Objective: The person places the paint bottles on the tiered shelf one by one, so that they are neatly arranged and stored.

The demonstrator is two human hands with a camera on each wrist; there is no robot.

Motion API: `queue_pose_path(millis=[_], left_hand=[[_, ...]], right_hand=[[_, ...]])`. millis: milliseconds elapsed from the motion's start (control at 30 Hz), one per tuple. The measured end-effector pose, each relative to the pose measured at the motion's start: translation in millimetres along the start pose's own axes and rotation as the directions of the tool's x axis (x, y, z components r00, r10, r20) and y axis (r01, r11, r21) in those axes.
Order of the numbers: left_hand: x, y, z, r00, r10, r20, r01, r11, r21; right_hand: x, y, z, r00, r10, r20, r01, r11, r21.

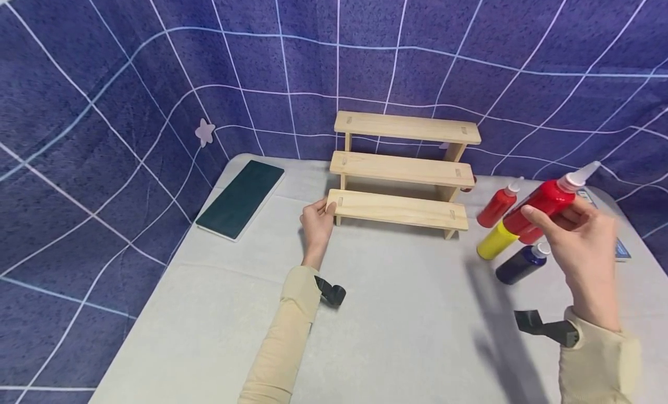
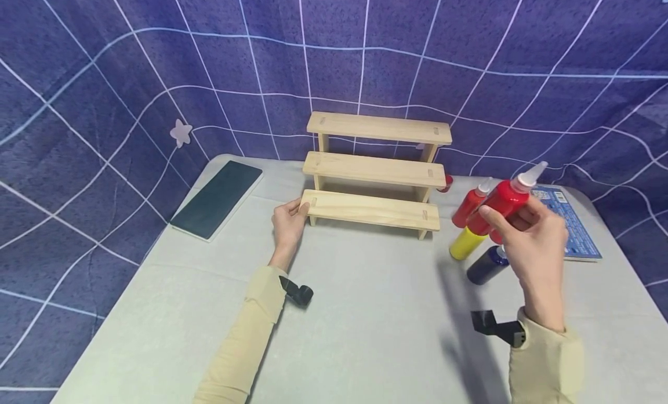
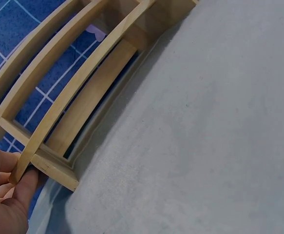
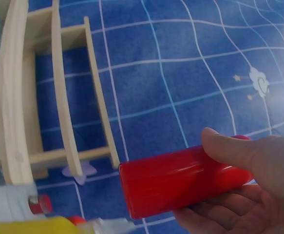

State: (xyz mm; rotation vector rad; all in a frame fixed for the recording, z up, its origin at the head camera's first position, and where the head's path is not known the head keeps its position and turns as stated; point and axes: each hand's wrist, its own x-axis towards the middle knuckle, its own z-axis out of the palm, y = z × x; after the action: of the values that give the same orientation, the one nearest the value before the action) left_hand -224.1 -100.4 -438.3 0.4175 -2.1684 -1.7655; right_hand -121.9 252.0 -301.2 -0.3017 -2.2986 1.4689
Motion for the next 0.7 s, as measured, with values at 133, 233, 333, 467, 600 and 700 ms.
queue_pose_path(millis=[133, 233, 333, 467, 600, 700], left_hand=[[0.7, -0.1, -0.2, 1.0, 0.009, -0.002, -0.009, 1.0, -0.005], [0.8, 0.5, -0.6, 1.0, 0.009, -0.006, -0.009, 1.0, -0.003], [0.9, 1.0, -0.8, 1.0, 0.005, -0.008, -0.005, 1.0, -0.004], [0.4, 1.5, -0.4, 1.0, -0.001, -0.001, 0.001, 1.0, -0.007], [-0.2, 1.3, -0.3, 1.0, 0.0, 0.0, 0.0, 1.0, 0.004], [0.1, -0.3, -0.2, 1.0, 0.001, -0.003, -0.001, 1.0, 0.02]], right_hand=[[0.8, -1.1, 9.4, 0.998, 0.013, 0.06, -0.009, 0.998, -0.069], [3.0, -0.9, 18.0, 0.995, -0.005, 0.095, 0.011, 0.998, -0.06], [6.4, 0.6, 26.9, 0.992, -0.024, 0.122, 0.025, 1.0, -0.011], [10.3, 3.3, 36.3, 0.989, -0.028, 0.145, 0.028, 1.0, 0.003], [14.3, 5.2, 46.2, 0.988, -0.047, 0.145, 0.051, 0.998, -0.026], [17.9, 6.0, 54.4, 0.988, -0.07, 0.138, 0.075, 0.997, -0.027]])
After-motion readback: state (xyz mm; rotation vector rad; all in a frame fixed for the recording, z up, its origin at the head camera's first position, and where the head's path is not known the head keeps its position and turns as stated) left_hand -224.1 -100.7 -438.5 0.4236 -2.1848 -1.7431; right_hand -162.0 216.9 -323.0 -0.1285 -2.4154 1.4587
